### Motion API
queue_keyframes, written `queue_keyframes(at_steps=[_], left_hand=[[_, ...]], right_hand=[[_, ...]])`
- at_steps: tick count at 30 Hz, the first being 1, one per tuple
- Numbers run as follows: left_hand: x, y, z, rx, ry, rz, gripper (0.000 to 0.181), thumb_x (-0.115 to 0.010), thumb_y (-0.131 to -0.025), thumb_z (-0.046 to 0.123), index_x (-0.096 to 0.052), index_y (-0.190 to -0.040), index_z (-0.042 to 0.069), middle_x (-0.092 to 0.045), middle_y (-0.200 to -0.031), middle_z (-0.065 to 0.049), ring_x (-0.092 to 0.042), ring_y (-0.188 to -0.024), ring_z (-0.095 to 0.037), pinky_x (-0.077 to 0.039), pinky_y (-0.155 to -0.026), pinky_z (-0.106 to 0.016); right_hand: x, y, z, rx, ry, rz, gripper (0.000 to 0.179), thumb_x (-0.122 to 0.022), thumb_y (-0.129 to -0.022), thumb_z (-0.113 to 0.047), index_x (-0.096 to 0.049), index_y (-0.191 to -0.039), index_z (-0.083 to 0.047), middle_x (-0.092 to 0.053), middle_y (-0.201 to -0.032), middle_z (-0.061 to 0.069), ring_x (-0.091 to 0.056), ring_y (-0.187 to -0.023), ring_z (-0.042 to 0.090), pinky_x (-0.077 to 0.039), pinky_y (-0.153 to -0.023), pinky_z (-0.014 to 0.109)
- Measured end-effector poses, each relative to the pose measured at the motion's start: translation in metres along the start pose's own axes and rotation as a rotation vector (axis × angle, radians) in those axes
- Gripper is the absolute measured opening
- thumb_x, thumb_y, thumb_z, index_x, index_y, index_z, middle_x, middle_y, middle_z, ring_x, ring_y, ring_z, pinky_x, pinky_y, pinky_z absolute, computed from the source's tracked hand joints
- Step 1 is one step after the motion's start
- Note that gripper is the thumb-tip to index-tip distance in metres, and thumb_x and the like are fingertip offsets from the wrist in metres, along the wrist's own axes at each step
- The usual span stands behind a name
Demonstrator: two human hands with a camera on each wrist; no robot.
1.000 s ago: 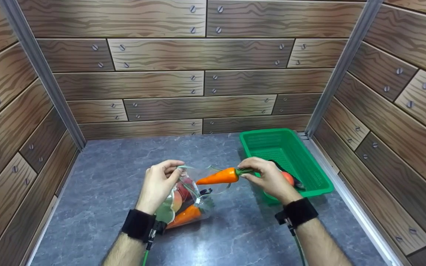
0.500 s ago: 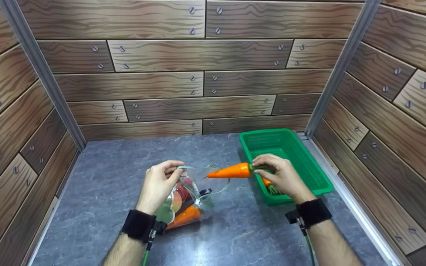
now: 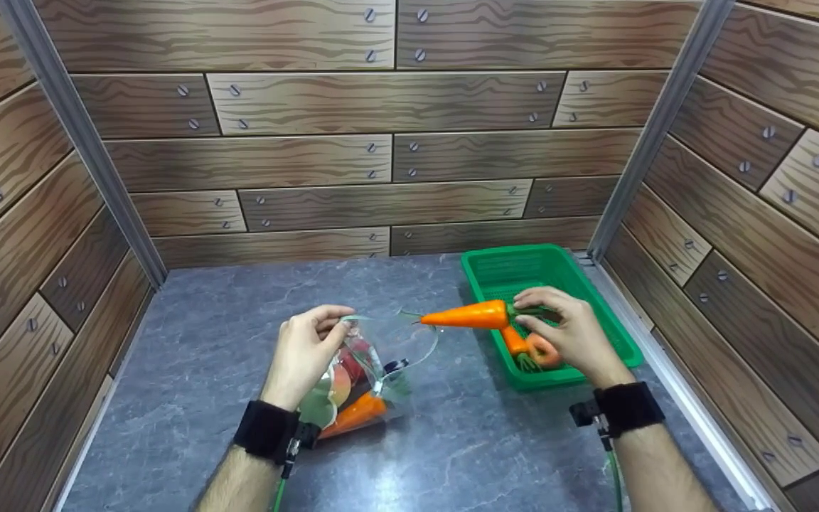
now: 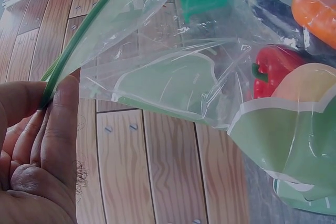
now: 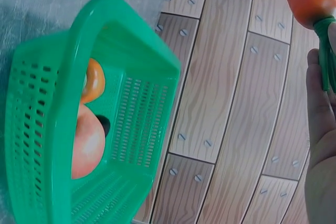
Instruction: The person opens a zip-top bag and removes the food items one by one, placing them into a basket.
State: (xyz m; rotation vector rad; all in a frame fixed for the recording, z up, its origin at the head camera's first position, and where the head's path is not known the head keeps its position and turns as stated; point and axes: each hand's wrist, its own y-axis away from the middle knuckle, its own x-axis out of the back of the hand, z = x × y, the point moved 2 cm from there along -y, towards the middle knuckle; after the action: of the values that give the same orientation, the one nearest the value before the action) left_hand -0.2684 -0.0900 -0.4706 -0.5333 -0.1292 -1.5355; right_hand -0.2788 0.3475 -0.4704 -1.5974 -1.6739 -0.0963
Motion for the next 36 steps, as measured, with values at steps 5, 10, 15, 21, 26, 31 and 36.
queue_keyframes(at_steps=[5, 10, 15, 21, 26, 31, 36], left_hand=[[0.000, 0.000, 0.001, 0.001, 0.002, 0.000, 0.020, -0.078, -0.112, 0.011, -0.088, -0.130, 0.013, -0.093, -0.114, -0.009, -0.090, -0.102, -0.025, -0.065, -0.082, -0.021], [-0.001, 0.000, 0.001, 0.002, 0.002, 0.000, 0.020, -0.078, -0.113, 0.011, -0.088, -0.130, 0.013, -0.093, -0.114, -0.009, -0.090, -0.103, -0.025, -0.064, -0.081, -0.021], [-0.001, 0.000, 0.002, -0.004, -0.006, 0.006, 0.020, -0.078, -0.113, 0.011, -0.089, -0.129, 0.013, -0.093, -0.112, -0.008, -0.090, -0.102, -0.023, -0.060, -0.077, -0.019], [-0.002, 0.000, 0.002, 0.006, -0.009, 0.006, 0.020, -0.078, -0.112, 0.011, -0.088, -0.129, 0.013, -0.093, -0.113, -0.008, -0.089, -0.100, -0.021, -0.059, -0.075, -0.019], [-0.002, 0.002, 0.002, 0.010, -0.010, 0.001, 0.021, -0.077, -0.112, 0.010, -0.088, -0.130, 0.013, -0.093, -0.114, -0.009, -0.089, -0.099, -0.021, -0.057, -0.071, -0.019], [-0.002, 0.001, 0.000, 0.009, -0.019, 0.000, 0.022, -0.077, -0.112, 0.008, -0.088, -0.130, 0.013, -0.093, -0.113, -0.008, -0.089, -0.098, -0.020, -0.055, -0.071, -0.017], [-0.002, 0.002, -0.001, 0.010, -0.015, 0.001, 0.022, -0.076, -0.112, 0.007, -0.088, -0.130, 0.011, -0.093, -0.113, -0.009, -0.088, -0.098, -0.022, -0.055, -0.069, -0.018]], right_hand=[[0.011, 0.002, 0.003, -0.012, -0.018, 0.047, 0.025, -0.088, -0.102, 0.002, -0.088, -0.122, -0.012, -0.083, -0.135, 0.015, -0.071, -0.124, -0.010, -0.061, -0.105, 0.011], [0.019, 0.004, 0.006, -0.019, -0.060, 0.098, 0.024, -0.087, -0.100, 0.007, -0.087, -0.120, -0.006, -0.082, -0.134, 0.020, -0.071, -0.123, -0.010, -0.061, -0.104, 0.010], [0.025, 0.005, 0.009, -0.006, -0.071, 0.163, 0.023, -0.087, -0.098, 0.011, -0.087, -0.118, -0.001, -0.082, -0.130, 0.025, -0.073, -0.119, -0.009, -0.063, -0.100, 0.010], [0.029, 0.006, 0.019, -0.044, -0.043, 0.231, 0.025, -0.088, -0.097, 0.010, -0.087, -0.120, 0.001, -0.083, -0.129, 0.025, -0.072, -0.113, -0.014, -0.061, -0.097, 0.006], [0.033, 0.010, 0.031, -0.107, -0.009, 0.260, 0.025, -0.088, -0.100, 0.004, -0.086, -0.125, 0.001, -0.082, -0.132, 0.025, -0.068, -0.111, -0.018, -0.058, -0.096, 0.003], [0.037, 0.015, 0.046, -0.186, 0.080, 0.274, 0.024, -0.088, -0.104, -0.002, -0.085, -0.128, 0.000, -0.082, -0.136, 0.024, -0.064, -0.112, -0.021, -0.054, -0.096, 0.000], [0.040, 0.019, 0.061, -0.279, 0.168, 0.284, 0.024, -0.087, -0.107, -0.008, -0.085, -0.131, -0.003, -0.084, -0.136, 0.022, -0.081, -0.124, 0.019, -0.051, -0.091, -0.002]])
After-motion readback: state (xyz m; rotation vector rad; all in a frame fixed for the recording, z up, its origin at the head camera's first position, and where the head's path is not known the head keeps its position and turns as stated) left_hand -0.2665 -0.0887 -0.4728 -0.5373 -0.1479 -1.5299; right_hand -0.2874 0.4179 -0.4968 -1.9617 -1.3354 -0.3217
